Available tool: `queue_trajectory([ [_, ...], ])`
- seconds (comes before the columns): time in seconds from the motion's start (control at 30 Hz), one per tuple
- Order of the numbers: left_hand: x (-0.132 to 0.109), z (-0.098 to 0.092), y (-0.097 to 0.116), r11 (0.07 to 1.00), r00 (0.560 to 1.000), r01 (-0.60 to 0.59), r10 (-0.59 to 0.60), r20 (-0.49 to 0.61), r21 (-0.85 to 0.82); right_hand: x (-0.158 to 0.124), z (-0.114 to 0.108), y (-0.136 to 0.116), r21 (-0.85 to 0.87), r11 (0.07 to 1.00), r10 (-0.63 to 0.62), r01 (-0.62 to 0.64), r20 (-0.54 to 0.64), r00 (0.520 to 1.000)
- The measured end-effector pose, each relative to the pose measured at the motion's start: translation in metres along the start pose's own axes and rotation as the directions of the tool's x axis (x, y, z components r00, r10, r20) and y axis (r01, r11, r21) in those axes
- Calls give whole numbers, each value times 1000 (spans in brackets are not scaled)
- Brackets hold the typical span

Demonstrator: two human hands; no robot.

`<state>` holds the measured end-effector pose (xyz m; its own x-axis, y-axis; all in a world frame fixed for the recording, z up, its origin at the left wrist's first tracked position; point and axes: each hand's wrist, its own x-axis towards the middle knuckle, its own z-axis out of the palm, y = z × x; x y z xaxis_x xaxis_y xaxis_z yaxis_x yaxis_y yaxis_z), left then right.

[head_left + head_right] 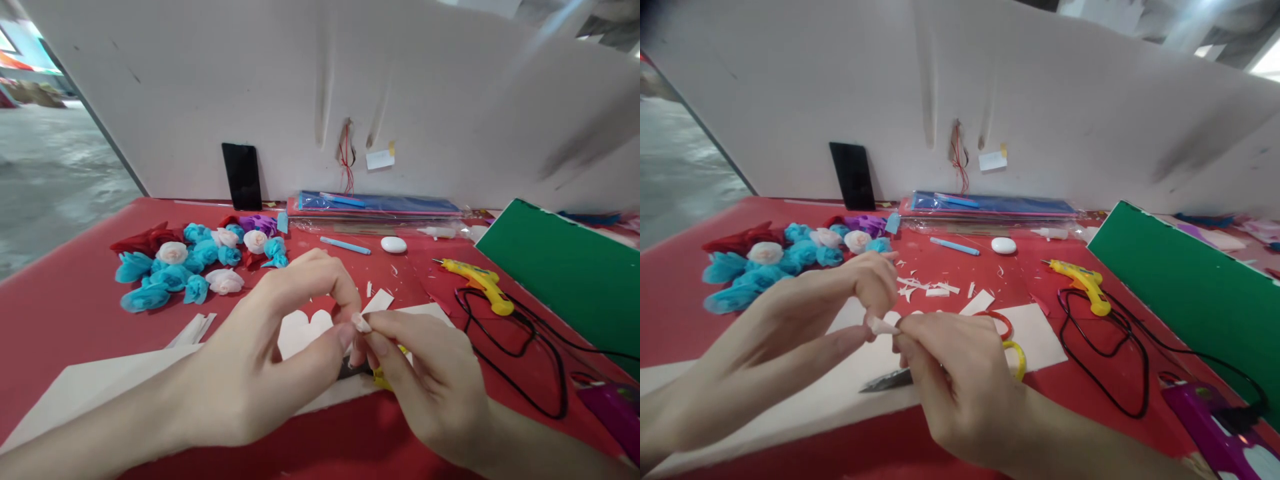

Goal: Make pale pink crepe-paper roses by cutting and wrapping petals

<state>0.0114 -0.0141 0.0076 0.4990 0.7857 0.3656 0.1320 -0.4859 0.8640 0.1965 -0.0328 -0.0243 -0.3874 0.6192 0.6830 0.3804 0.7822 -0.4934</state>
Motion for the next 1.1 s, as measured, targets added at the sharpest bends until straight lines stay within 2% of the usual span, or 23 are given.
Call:
queue_trajectory([
  [0.2, -2, -2, -3, 990, 997, 71, -65, 45, -123, 2, -1, 0, 10, 1000, 21, -21, 4, 1000],
  [0.27, -3, -3, -5, 966, 990, 117, -95, 101, -232, 1, -2, 0, 76, 995, 61, -65, 50, 997],
  [0.33, -3, -3, -8, 906, 978, 183, -127, 167, -382, 1, -4, -2, 196, 965, 150, -176, 143, 978],
  [0.4, -1, -3, -11, 812, 960, 252, -144, 238, -526, 1, -4, -3, 366, 866, 256, -340, 260, 931],
  [0.5, 2, -1, -14, 665, 939, 321, -131, 318, -674, 2, -3, -2, 593, 577, 357, -562, 436, 826],
  [0.57, 3, 0, -13, 603, 929, 347, -118, 350, -718, 3, -1, 0, 685, 383, 349, -620, 515, 783],
  [0.67, 3, 1, -12, 555, 924, 367, -124, 362, -747, 2, 2, 4, 762, 193, 283, -618, 560, 778],
  [0.77, 1, 1, -13, 527, 930, 361, -139, 341, -769, 1, 4, 8, 771, 102, 255, -629, 591, 766],
  [0.93, 0, -2, -18, 587, 941, 335, -164, 296, -738, 1, 5, 7, 760, -33, 235, -649, 637, 734],
  [1.1, -3, -1, -17, 561, 940, 338, -158, 303, -755, 1, 7, 7, 747, -145, 222, -649, 663, 715],
])
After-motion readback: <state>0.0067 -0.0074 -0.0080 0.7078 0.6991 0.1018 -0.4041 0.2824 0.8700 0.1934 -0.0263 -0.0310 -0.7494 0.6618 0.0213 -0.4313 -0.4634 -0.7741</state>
